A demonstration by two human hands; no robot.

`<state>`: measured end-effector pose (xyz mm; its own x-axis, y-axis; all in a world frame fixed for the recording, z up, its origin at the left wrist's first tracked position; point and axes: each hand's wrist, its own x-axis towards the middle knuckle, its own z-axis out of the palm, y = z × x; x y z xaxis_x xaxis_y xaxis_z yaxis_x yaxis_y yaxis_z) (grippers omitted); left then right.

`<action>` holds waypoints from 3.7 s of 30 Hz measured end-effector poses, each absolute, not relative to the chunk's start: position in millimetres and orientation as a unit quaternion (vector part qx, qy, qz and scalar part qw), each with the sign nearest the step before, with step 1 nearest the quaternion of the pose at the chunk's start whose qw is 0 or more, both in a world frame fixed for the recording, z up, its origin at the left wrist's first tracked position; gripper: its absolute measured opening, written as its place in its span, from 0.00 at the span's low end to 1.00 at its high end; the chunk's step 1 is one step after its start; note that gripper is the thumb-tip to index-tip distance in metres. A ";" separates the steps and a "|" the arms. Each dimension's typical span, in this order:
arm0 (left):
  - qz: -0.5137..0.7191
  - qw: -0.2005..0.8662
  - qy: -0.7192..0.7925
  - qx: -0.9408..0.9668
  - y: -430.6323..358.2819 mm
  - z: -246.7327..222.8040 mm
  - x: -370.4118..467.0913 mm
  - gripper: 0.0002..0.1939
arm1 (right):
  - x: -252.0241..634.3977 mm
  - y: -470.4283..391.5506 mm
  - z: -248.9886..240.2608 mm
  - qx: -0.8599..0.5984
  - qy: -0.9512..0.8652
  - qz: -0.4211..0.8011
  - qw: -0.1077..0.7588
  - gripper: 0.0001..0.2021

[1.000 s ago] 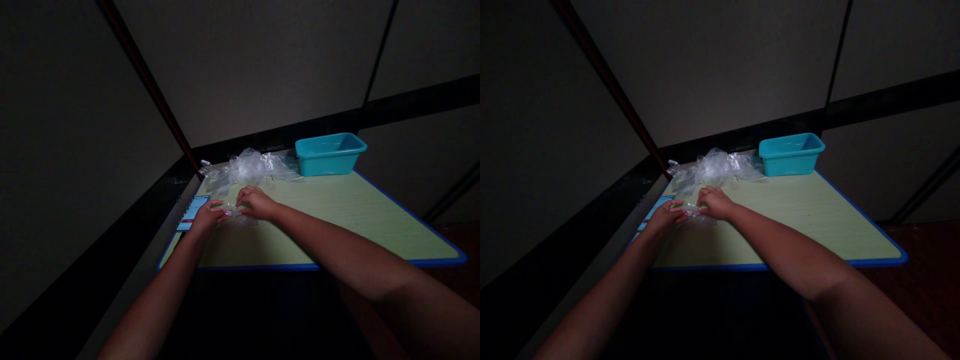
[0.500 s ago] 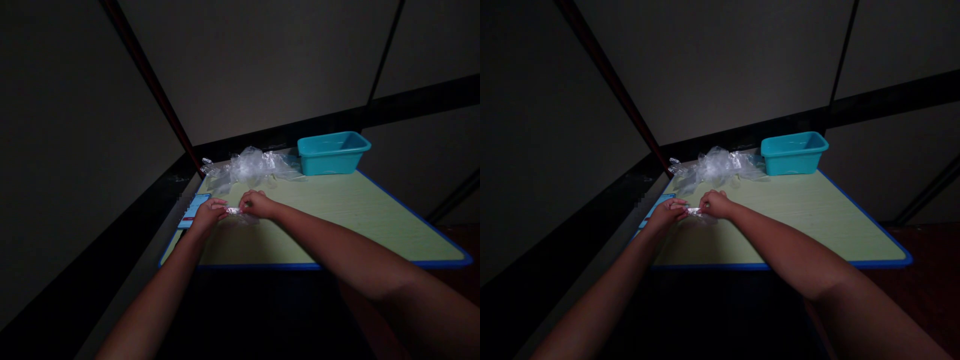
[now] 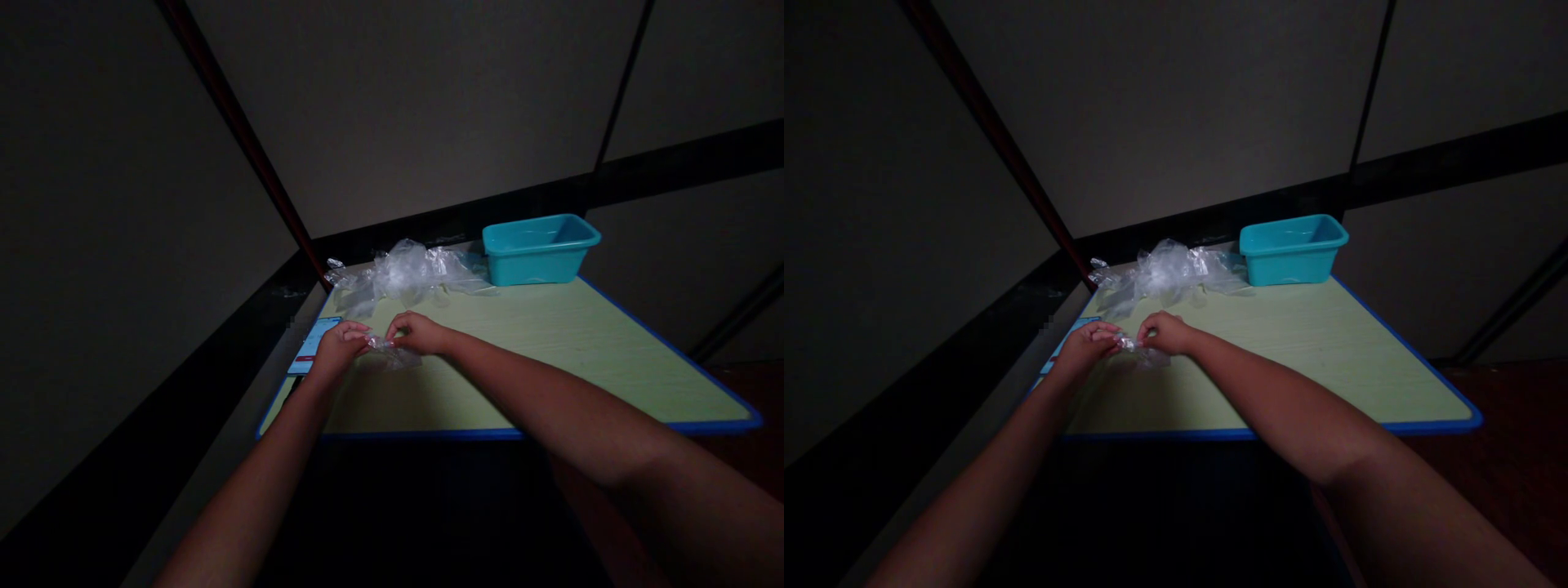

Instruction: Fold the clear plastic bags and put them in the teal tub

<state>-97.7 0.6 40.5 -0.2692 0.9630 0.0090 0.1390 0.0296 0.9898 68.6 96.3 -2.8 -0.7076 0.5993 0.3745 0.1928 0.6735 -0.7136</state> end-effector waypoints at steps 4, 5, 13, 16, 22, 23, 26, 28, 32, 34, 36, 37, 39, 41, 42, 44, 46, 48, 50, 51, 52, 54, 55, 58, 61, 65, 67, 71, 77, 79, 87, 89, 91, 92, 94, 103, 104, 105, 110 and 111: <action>0.519 0.388 0.605 0.464 -0.3 41.6 -96.4 0.16 | 68.6 96.1 -2.0 -0.246 -0.864 0.324 0.297 0.04; 0.519 0.391 0.603 0.463 -0.7 42.2 -96.0 0.16 | 68.3 96.0 -2.0 -0.250 -0.863 0.325 0.295 0.04; 0.522 0.386 0.591 0.479 -0.5 45.7 -95.1 0.16 | 69.8 91.3 3.7 -0.271 -0.872 0.304 0.273 0.05; 0.520 0.381 0.592 0.483 0.4 46.6 -95.6 0.18 | 71.9 90.7 6.3 -0.273 -0.880 0.291 0.259 0.06; 0.517 0.380 0.599 0.479 -0.4 47.6 -97.1 0.18 | 74.2 95.5 5.2 -0.273 -0.877 0.304 0.251 0.07; 0.519 0.383 0.599 0.474 -0.8 47.6 -97.3 0.18 | 74.7 96.7 4.8 -0.272 -0.878 0.307 0.247 0.07; 0.523 0.392 0.601 0.459 -2.1 47.5 -97.5 0.17 | 76.1 99.9 4.4 -0.268 -0.881 0.316 0.228 0.08; 0.523 0.398 0.603 0.452 -2.6 47.4 -98.0 0.17 | 76.7 101.8 4.4 -0.269 -0.883 0.319 0.214 0.09; 0.507 0.386 0.629 0.446 -1.0 48.3 -101.5 0.16 | 77.0 103.7 4.4 -0.272 -0.883 0.322 0.207 0.08; 0.494 0.339 0.644 0.476 0.5 50.5 -104.0 0.15 | 77.4 103.5 4.5 -0.269 -0.881 0.326 0.212 0.08; 0.475 0.262 0.638 0.547 2.2 54.5 -105.2 0.13 | 78.3 102.8 4.7 -0.263 -0.881 0.331 0.214 0.08; 0.459 0.227 0.624 0.590 3.2 57.0 -104.9 0.12 | 78.9 102.5 4.8 -0.260 -0.881 0.333 0.213 0.08; 0.416 0.204 0.587 0.664 5.9 61.8 -102.1 0.10 | 80.2 102.2 5.0 -0.253 -0.883 0.335 0.211 0.09; 0.375 0.244 0.564 0.694 9.7 65.1 -97.4 0.10 | 81.3 102.4 5.0 -0.248 -0.886 0.331 0.211 0.09; 0.356 0.271 0.561 0.697 12.0 65.8 -94.9 0.09 | 81.5 102.7 5.0 -0.243 -0.888 0.327 0.212 0.09; 0.320 0.311 0.561 0.697 16.9 65.3 -91.1 0.07 | 81.5 103.4 4.8 -0.224 -0.896 0.318 0.216 0.10; 0.294 0.332 0.559 0.701 21.1 62.9 -89.6 0.06 | 80.8 103.8 4.5 -0.198 -0.904 0.308 0.220 0.09; 0.278 0.347 0.556 0.703 23.8 59.8 -90.5 0.07 | 79.7 103.8 4.4 -0.181 -0.910 0.299 0.223 0.09; 0.268 0.362 0.554 0.700 24.8 56.9 -92.8 0.07 | 78.9 103.4 4.4 -0.178 -0.913 0.294 0.221 0.08; 0.265 0.369 0.553 0.699 24.8 55.8 -94.1 0.08 | 78.7 103.2 4.5 -0.179 -0.913 0.293 0.220 0.08; 0.264 0.375 0.553 0.696 24.6 54.9 -95.5 0.08 | 78.5 102.9 4.5 -0.181 -0.913 0.291 0.220 0.08; 0.259 0.389 0.560 0.684 23.7 53.9 -97.9 0.08 | 78.3 102.6 4.5 -0.186 -0.913 0.289 0.221 0.08; 0.254 0.398 0.567 0.675 23.3 53.8 -99.0 0.08 | 78.3 102.4 4.5 -0.190 -0.912 0.289 0.220 0.08; 0.238 0.419 0.588 0.650 22.7 55.1 -102.3 0.08 | 78.1 101.9 4.8 -0.208 -0.910 0.290 0.212 0.08; 0.232 0.416 0.598 0.644 22.8 57.3 -106.1 0.08 | 78.6 100.9 6.6 -0.238 -0.907 0.286 0.200 0.09; 0.230 0.392 0.603 0.656 22.0 58.4 -109.9 0.09 | 81.6 99.0 12.8 -0.284 -0.903 0.270 0.175 0.13; 0.227 0.386 0.606 0.657 21.4 57.1 -111.0 0.10 | 83.6 97.9 16.8 -0.311 -0.902 0.251 0.162 0.15; 0.218 0.365 0.624 0.656 22.5 52.3 -114.4 0.11 | 87.0 95.3 22.9 -0.363 -0.897 0.210 0.141 0.13; 0.239 0.239 0.657 0.674 18.9 53.8 -115.0 0.07 | 92.1 91.9 20.9 -0.364 -0.907 0.136 0.163 0.15; 0.264 0.139 0.648 0.701 11.2 55.4 -110.1 0.05 | 92.5 90.9 18.5 -0.343 -0.916 0.131 0.161 0.17; 0.103 -0.041 0.618 0.779 -28.3 28.8 -96.2 0.23 | 85.0 83.5 17.6 -0.348 -0.923 0.164 -0.015 0.30; 0.052 -0.037 0.615 0.786 -33.5 22.4 -91.9 0.26 | 83.6 80.8 19.5 -0.349 -0.923 0.161 -0.031 0.30; 0.018 -0.036 0.608 0.793 -35.8 20.3 -85.0 0.27 | 82.7 78.1 21.3 -0.344 -0.926 0.154 -0.024 0.30; 0.007 -0.036 0.607 0.794 -36.1 20.6 -81.0 0.27 | 82.4 76.8 21.9 -0.340 -0.928 0.148 -0.017 0.30; -0.007 -0.036 0.609 0.792 -35.6 22.6 -72.6 0.27 | 82.0 74.2 22.6 -0.336 -0.933 0.132 -0.005 0.29; 0.021 -0.033 0.640 0.767 -31.7 16.2 -38.6 0.30 | 81.2 71.2 14.5 -0.352 -0.932 0.085 -0.020 0.30; 0.028 -0.028 0.643 0.765 -30.3 13.4 -35.4 0.30 | 81.3 71.2 13.9 -0.352 -0.932 0.082 -0.024 0.31; 0.035 -0.021 0.646 0.762 -28.9 10.6 -32.7 0.30 | 81.5 71.1 13.7 -0.352 -0.932 0.080 -0.027 0.31; 0.057 -0.017 0.668 0.742 -26.4 2.6 -28.0 0.29 | 83.2 68.5 15.8 -0.349 -0.934 0.073 -0.030 0.31; 0.050 -0.023 0.672 0.739 -27.3 2.8 -28.6 0.29 | 83.3 68.1 15.9 -0.349 -0.934 0.072 -0.030 0.31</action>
<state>-28.6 -27.3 2.8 0.0931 0.9902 0.1045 0.9947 -0.0970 0.0330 83.3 68.1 15.9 -0.7542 0.6478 -0.1074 0.6566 0.7456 -0.1141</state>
